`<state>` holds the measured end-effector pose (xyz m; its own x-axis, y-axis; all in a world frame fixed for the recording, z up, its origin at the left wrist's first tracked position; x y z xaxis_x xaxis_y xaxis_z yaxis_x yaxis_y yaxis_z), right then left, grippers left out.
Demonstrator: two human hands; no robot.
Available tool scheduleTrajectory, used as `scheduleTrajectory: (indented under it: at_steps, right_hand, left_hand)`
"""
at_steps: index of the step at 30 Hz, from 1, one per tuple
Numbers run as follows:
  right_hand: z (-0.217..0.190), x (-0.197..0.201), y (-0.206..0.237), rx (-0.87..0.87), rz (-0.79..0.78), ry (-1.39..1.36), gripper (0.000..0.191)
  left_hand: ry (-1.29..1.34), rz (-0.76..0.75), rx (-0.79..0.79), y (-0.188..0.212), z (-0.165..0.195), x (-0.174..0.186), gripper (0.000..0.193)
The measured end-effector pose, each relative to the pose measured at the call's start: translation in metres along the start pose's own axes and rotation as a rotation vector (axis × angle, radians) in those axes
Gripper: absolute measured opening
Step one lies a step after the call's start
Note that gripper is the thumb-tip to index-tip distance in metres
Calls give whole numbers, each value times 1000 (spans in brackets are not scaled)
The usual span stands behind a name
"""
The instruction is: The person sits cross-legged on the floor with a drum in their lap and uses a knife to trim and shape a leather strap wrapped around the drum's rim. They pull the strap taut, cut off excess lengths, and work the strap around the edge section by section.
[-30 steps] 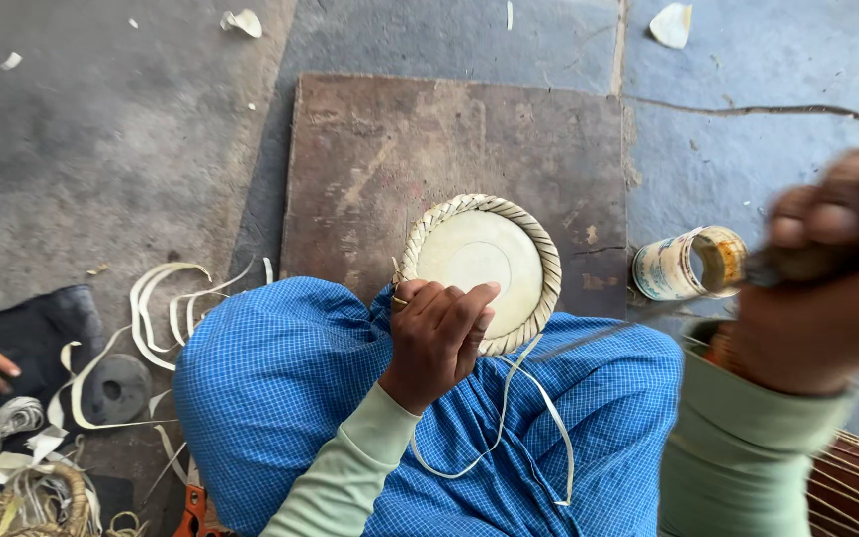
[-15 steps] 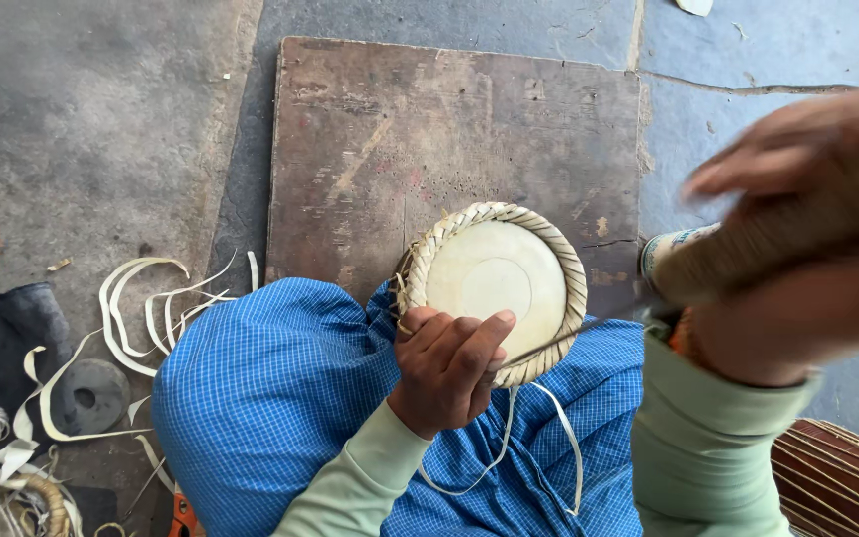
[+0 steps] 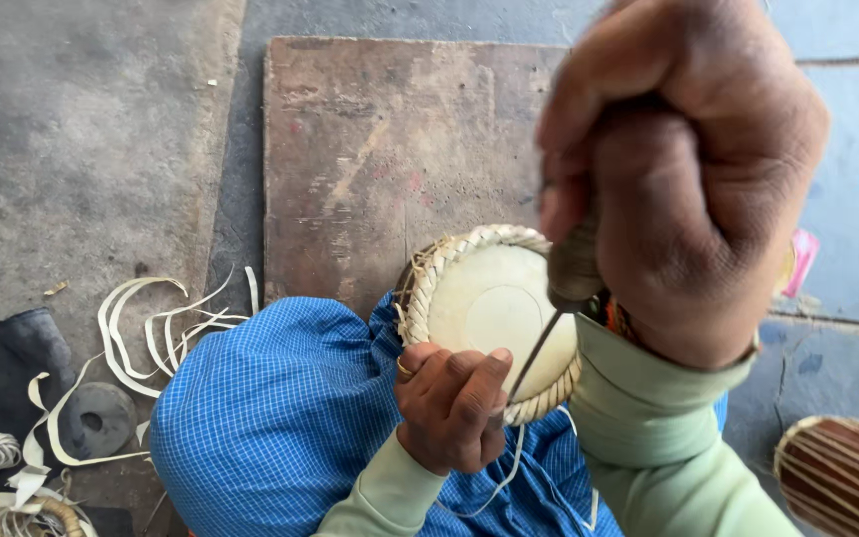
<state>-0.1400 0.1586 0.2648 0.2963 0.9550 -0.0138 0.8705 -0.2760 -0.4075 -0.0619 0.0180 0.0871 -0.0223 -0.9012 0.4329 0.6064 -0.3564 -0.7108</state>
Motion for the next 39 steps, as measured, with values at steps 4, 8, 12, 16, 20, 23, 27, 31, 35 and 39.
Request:
scheduleTrajectory:
  at_steps: [4, 8, 12, 16, 20, 23, 27, 31, 35, 39]
  right_hand:
    - [8, 7, 10, -65, -70, 123, 18]
    - [6, 3, 8, -87, -131, 38, 16]
    - [8, -4, -6, -194, -123, 181, 16]
    - [44, -6, 7, -338, -268, 238, 14]
    - [71, 12, 45, -204, -498, -412, 30]
    - [92, 36, 33, -100, -783, -1045, 27]
    - [129, 55, 27, -362, -765, -1522, 20]
    - [132, 62, 56, -332, -155, -540, 30]
    - [57, 71, 123, -56, 143, 209, 30]
    - [52, 71, 199, -162, 86, 356, 17]
  left_hand:
    - [36, 3, 0, 1, -2, -2, 21]
    - [53, 34, 35, 4, -4, -6, 22]
    - [49, 27, 35, 4, -3, -15, 21]
    - [78, 27, 135, -1, -9, -23, 20]
    - [137, 80, 40, 0, -6, -24, 20]
    - [180, 99, 44, 3, -9, -25, 17]
    - [163, 90, 23, 1, -17, -24, 13]
    - [220, 48, 63, -4, -23, -16, 7]
    - [257, 165, 249, 16, -22, 20, 17]
    - [275, 69, 372, 39, -19, 33, 22]
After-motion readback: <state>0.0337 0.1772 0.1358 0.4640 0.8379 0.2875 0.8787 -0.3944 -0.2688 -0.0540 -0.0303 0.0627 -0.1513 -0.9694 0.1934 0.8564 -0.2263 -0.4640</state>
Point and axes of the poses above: each hand's wrist, its own y-axis away from the middle knuckle, its own x-axis out of the back of the hand, z = x × y, the point moved 4 cm from there along -y, towards the middle knuckle, and after that the axes turned 4 degrees about -y, right-handed, at the moved point
